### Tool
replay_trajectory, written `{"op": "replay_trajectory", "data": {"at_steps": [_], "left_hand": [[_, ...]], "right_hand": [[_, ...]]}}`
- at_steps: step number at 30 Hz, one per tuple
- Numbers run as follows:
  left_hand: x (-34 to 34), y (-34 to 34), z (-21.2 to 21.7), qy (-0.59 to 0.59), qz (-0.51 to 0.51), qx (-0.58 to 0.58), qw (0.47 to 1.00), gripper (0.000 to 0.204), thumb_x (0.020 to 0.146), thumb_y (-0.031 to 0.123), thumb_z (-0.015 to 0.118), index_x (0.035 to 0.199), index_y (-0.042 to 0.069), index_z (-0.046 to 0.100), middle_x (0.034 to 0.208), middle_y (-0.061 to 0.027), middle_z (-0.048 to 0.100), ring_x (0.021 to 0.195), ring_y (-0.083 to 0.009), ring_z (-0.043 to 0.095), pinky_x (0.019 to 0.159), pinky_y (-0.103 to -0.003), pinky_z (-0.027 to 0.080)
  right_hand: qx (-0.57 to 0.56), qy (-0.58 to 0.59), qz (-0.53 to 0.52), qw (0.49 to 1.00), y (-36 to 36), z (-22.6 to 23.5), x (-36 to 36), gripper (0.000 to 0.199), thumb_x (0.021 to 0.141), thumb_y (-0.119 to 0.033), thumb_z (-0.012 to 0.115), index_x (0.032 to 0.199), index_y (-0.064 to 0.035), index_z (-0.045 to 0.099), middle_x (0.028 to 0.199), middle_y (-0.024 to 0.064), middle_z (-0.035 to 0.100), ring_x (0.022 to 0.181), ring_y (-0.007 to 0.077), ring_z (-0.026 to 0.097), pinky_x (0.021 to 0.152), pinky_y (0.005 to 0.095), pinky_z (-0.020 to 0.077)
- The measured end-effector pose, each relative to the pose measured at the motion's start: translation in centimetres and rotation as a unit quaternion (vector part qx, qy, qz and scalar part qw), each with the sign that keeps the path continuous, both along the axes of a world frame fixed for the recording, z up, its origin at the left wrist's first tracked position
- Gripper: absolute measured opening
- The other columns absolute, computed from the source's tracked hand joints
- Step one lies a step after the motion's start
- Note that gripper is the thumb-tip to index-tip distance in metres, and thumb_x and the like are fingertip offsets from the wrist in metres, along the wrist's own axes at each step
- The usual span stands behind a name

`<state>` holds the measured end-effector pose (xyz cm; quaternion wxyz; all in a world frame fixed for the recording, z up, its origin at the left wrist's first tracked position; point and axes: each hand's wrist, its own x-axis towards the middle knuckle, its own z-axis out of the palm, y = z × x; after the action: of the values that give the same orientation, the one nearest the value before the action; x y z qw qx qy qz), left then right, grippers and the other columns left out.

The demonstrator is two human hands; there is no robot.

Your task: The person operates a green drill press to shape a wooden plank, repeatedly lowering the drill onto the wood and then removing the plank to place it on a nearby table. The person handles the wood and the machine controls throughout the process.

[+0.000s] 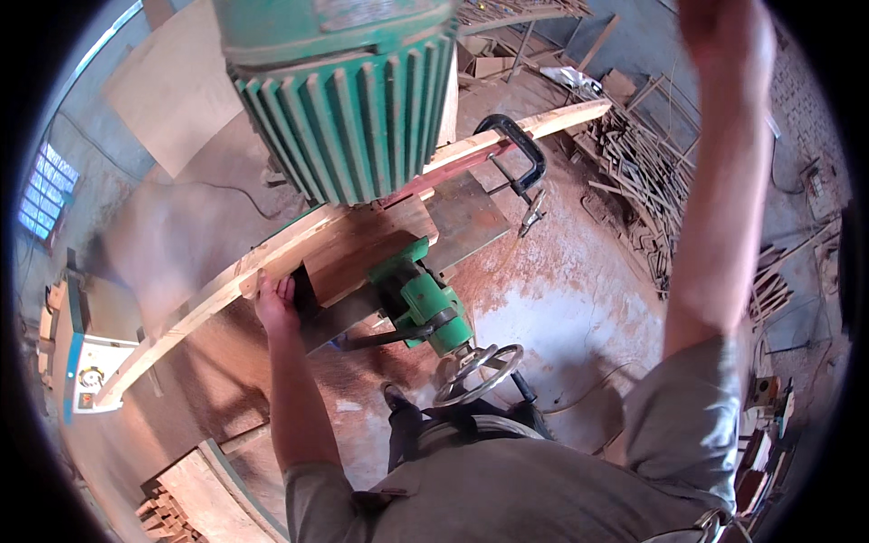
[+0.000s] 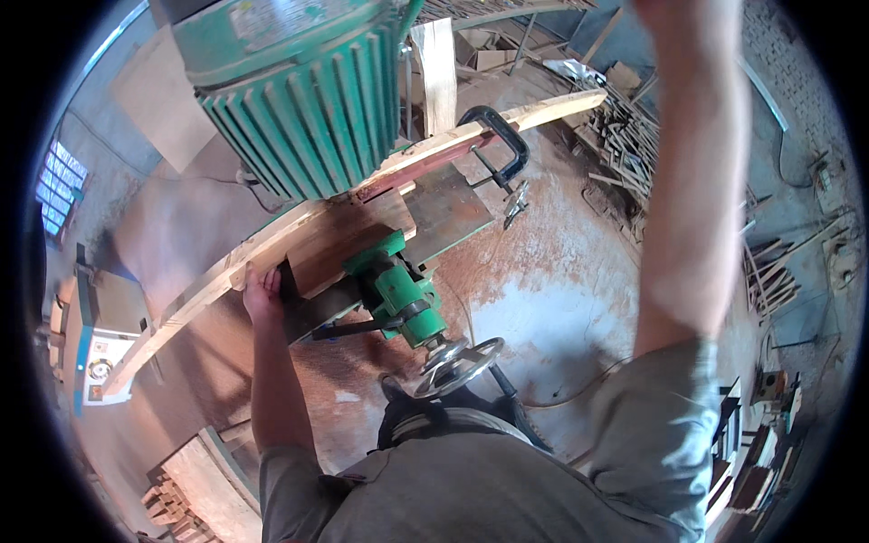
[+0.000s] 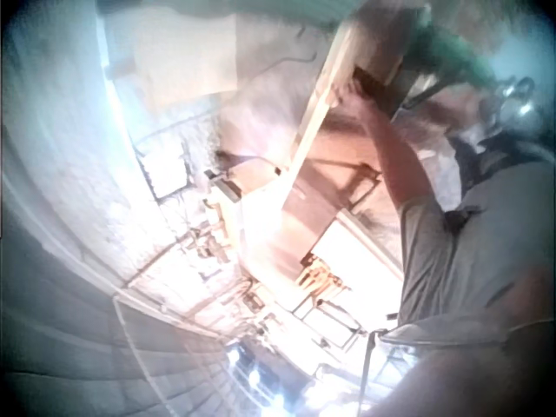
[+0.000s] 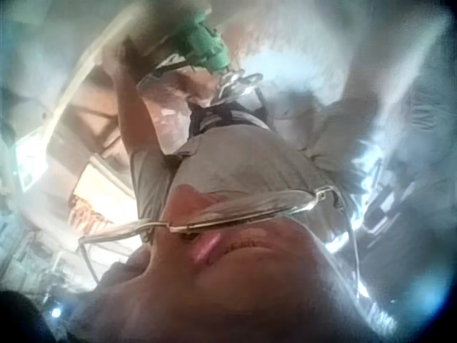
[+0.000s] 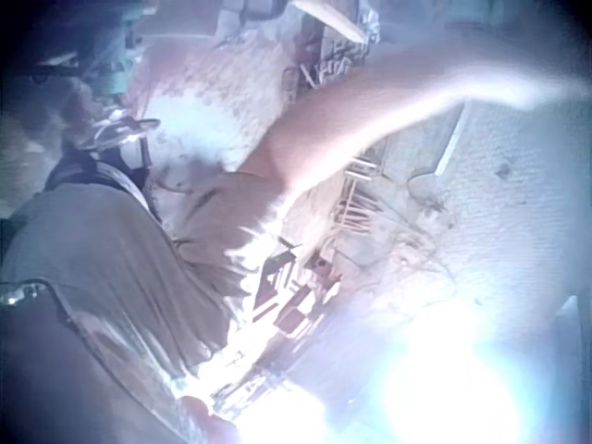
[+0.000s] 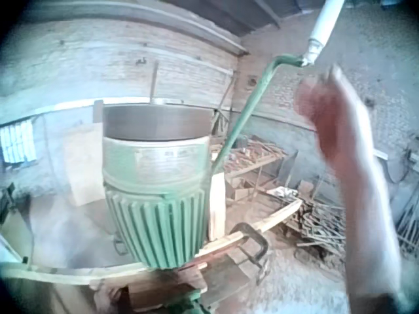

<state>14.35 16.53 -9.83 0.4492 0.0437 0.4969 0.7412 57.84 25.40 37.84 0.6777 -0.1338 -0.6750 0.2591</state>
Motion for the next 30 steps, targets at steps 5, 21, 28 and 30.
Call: {"op": "replay_trajectory", "data": {"at_steps": [5,21,28,30], "left_hand": [[-1.1,-1.0,-1.1,-0.005,0.032,-0.009,0.999,0.036,0.088,0.025,0.061,0.115,0.005,0.05,0.096,-0.0062,0.061,0.083,-0.0179,0.061,0.071,-0.03,0.054],[-0.2,-1.2,2.4,-0.049,0.06,0.006,0.997,0.031,0.088,0.024,0.058,0.112,0.005,0.052,0.099,-0.0077,0.061,0.084,-0.0196,0.062,0.079,-0.035,0.052],[-13.6,-8.9,-2.5,-0.084,0.11,0.062,0.988,0.032,0.092,0.032,0.049,0.111,0.006,0.055,0.107,-0.0077,0.063,0.098,-0.0235,0.061,0.084,-0.039,0.051],[-15.2,-12.7,-1.6,-0.106,0.07,0.199,0.972,0.034,0.092,0.033,0.049,0.112,0.006,0.055,0.108,-0.0093,0.063,0.1,-0.0259,0.061,0.083,-0.042,0.052]], "right_hand": [[-0.197,-0.481,0.098,0.848,-8.6,-22.4,-14.9,0.065,0.085,-0.049,0.055,0.123,0.0034,0.048,0.118,0.0218,0.055,0.106,0.0287,0.057,0.092,0.0405,0.0447],[-0.552,-0.223,-0.215,0.774,-8.7,-46.2,7.5,0.035,0.092,-0.03,0.052,0.106,0.002,0.056,0.086,0.0094,0.062,0.073,0.0175,0.06,0.06,0.0311,0.0507],[-0.584,0.018,-0.254,0.771,-18.0,-37.0,5.4,0.031,0.092,-0.028,0.053,0.103,0.0007,0.056,0.077,0.0093,0.06,0.065,0.0165,0.059,0.055,0.0285,0.0499],[-0.563,0.017,-0.247,0.789,-19.6,-34.8,2.9,0.028,0.091,-0.026,0.054,0.103,0.0,0.056,0.076,0.0089,0.06,0.063,0.0164,0.058,0.054,0.0284,0.0495]]}}
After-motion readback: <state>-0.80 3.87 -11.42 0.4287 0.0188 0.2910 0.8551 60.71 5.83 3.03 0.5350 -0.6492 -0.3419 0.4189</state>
